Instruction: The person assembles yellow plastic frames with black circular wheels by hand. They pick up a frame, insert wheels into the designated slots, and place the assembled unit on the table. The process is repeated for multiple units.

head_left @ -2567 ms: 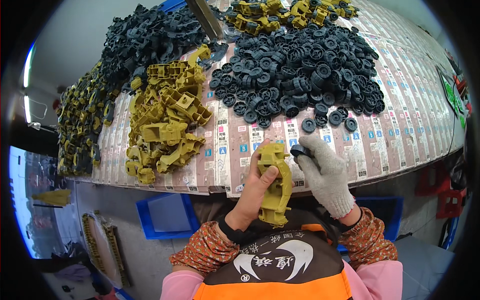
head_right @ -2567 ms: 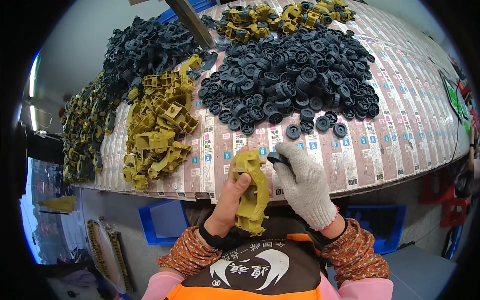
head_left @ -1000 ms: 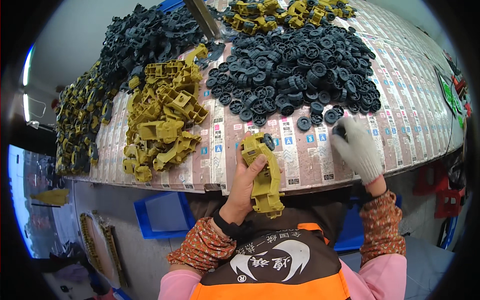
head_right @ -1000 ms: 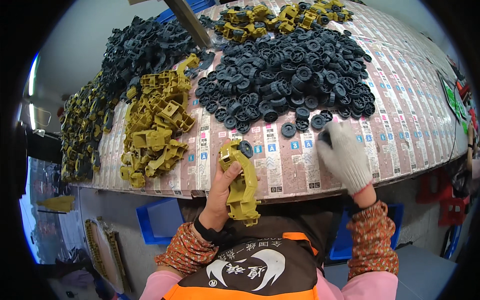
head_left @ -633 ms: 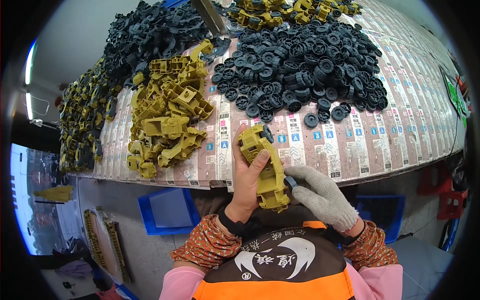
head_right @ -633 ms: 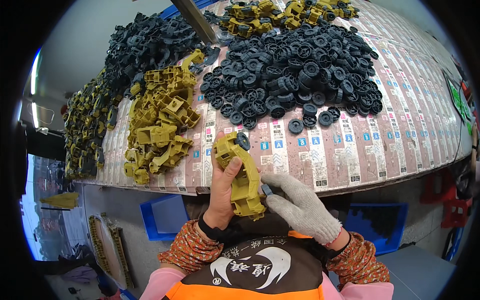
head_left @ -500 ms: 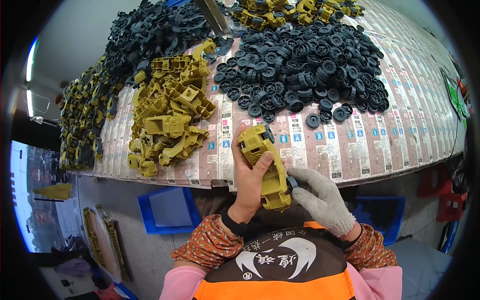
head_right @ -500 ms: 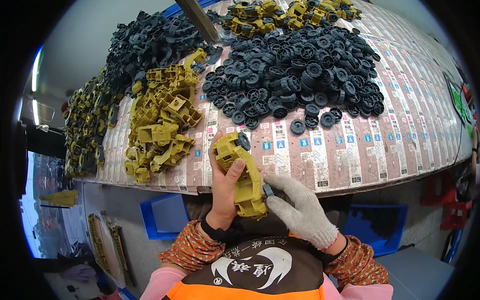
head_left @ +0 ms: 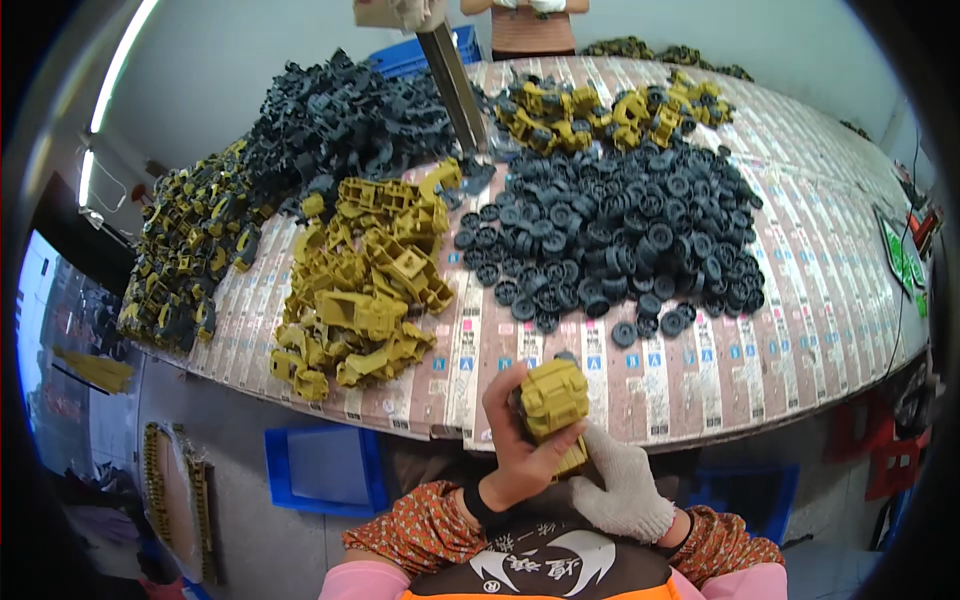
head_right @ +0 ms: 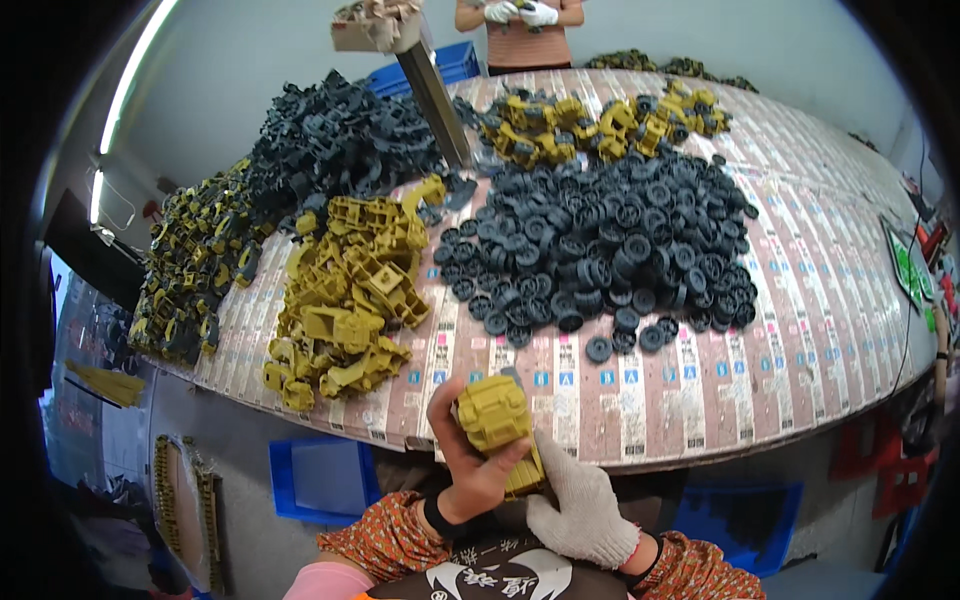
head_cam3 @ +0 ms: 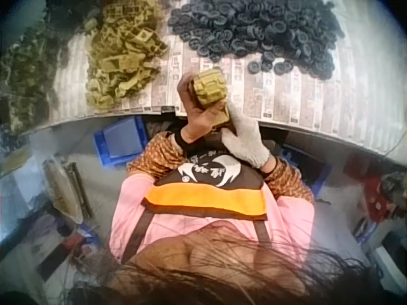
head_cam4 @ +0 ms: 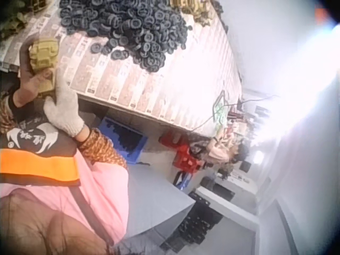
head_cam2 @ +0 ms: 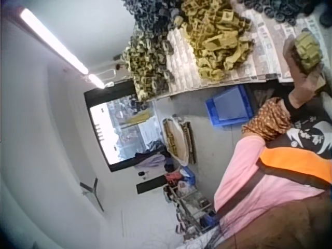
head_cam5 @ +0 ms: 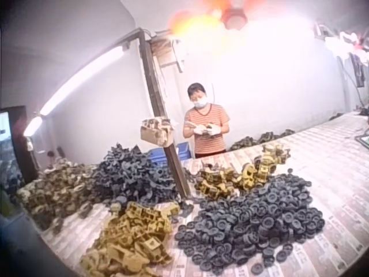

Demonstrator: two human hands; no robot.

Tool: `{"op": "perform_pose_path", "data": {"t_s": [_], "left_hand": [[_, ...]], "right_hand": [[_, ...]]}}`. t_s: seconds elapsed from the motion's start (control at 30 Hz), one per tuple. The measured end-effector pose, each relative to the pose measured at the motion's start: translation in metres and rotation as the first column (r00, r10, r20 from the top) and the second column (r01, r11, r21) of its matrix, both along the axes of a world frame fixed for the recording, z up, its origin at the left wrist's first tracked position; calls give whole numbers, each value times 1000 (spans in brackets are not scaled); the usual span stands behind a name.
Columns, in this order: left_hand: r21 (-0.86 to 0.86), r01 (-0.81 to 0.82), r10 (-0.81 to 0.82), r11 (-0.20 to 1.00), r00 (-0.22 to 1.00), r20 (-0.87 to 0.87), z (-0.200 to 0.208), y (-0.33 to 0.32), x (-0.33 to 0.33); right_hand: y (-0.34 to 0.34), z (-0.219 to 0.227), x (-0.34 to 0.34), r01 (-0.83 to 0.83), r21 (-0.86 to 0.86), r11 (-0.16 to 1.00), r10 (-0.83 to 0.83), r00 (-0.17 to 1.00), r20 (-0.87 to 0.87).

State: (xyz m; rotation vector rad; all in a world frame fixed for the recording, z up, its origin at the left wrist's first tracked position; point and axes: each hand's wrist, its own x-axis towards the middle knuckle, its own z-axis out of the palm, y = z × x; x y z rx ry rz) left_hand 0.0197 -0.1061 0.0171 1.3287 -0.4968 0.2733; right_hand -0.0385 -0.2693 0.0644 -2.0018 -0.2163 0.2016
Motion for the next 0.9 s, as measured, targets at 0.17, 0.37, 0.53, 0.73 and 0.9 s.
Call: {"op": "perform_pose_path", "data": {"t_s": [0.17, 0.37, 0.53, 0.73, 0.9], "left_hand": [[-191, -97, 46, 977, 966, -254, 27, -16, 22], [-317, 91, -218, 944, 893, -393, 47, 19, 67], [-9, -126, 111, 992, 904, -414, 45, 101, 91], [315, -293, 370, 903, 902, -221, 50, 173, 117], [782, -441, 430, 440, 868, 248, 83, 184, 137]], "right_hand": [[0, 25, 33, 29, -193, 981, -24, 999, 30], [-36, 70, 133, 200, 164, 966, -143, 941, -307], [-103, 92, 269, 349, 332, 876, -270, 927, -261], [-142, 98, 404, 496, 425, 757, -543, 840, -13], [-74, 91, 351, 316, 195, 929, -339, 935, 100]]}}
